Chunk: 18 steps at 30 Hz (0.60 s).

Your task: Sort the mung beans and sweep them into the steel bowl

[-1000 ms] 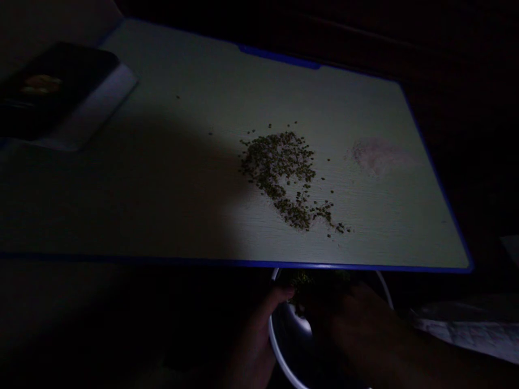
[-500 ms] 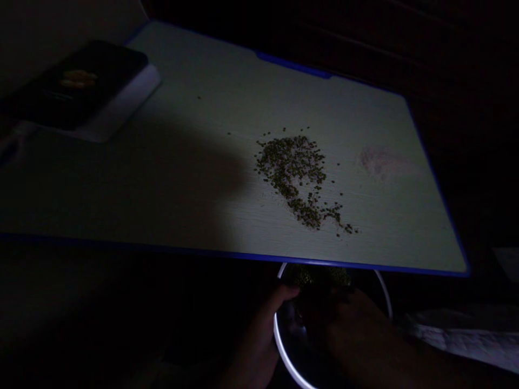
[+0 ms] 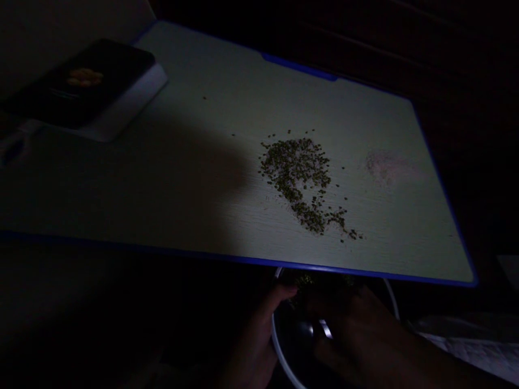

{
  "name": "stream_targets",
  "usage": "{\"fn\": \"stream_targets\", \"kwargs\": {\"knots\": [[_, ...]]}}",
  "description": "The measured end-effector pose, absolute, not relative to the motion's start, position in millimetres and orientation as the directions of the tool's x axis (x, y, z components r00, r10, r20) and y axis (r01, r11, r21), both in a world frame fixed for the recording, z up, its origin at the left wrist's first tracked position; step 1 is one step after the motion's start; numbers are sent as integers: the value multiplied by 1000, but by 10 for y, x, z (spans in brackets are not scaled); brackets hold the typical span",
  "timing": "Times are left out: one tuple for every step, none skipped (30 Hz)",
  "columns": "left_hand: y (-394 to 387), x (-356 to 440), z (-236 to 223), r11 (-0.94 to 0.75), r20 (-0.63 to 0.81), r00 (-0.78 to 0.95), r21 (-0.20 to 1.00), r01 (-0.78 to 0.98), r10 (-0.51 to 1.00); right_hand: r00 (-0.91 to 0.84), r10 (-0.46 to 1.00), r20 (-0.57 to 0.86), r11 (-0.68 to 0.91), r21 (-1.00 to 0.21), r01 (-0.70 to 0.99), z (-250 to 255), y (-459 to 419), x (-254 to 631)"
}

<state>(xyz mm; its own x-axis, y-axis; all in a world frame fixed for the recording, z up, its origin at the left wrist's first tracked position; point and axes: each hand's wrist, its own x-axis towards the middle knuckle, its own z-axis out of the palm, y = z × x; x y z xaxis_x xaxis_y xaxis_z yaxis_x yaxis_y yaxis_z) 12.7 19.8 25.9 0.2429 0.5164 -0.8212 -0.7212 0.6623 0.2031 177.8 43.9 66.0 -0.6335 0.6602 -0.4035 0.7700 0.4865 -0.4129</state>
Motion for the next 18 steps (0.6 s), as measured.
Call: {"fn": "stream_targets", "kwargs": {"knots": [[193,128,248,666,-825,245,197,-720,509,-631,663,-403,480,-418,771,677,434,1797],[187,132,237,670,-829,251,187,-718,500,-630,666,-400,477,-421,772,683,424,1810],[185,137,231,674,-827,262,178,-717,498,-629,668,-397,476,-422,772,679,411,1815],[187,143,233,672,-826,264,175,-719,497,-630,669,-394,477,-423,770,669,397,1815],[197,150,245,673,-829,258,179,-718,496,-632,668,-393,479,-423,769,655,386,1810],[213,157,267,675,-832,249,188,-714,495,-636,664,-393,483,-424,766,641,379,1803],[235,164,296,670,-836,228,205,-714,498,-641,660,-393,488,-425,762,629,378,1797],[258,170,328,667,-834,215,224,-710,509,-648,654,-391,496,-425,757,623,381,1796],[279,175,359,663,-823,214,240,-709,526,-652,651,-388,503,-424,754,626,389,1802],[294,178,383,664,-817,215,249,-705,535,-655,650,-385,509,-420,752,639,398,1819],[302,179,398,665,-813,217,255,-702,540,-656,652,-381,513,-416,751,662,410,1847],[300,178,402,662,-815,209,259,-703,541,-654,655,-378,514,-412,753,695,421,1888],[291,177,396,663,-822,205,252,-705,531,-648,665,-372,513,-402,758,734,433,1939],[276,174,384,660,-834,199,237,-713,514,-643,675,-362,515,-392,762,775,443,1996],[259,173,366,656,-841,202,218,-722,502,-636,686,-353,517,-379,768,812,452,2055],[242,172,348,659,-843,221,194,-726,491,-632,699,-335,525,-358,772,841,458,2108],[229,173,330,656,-839,226,189,-731,494,-627,710,-321,533,-336,776,858,460,2151],[220,175,316,653,-835,227,195,-731,502,-625,720,-303,545,-310,779,862,457,2180]]}}
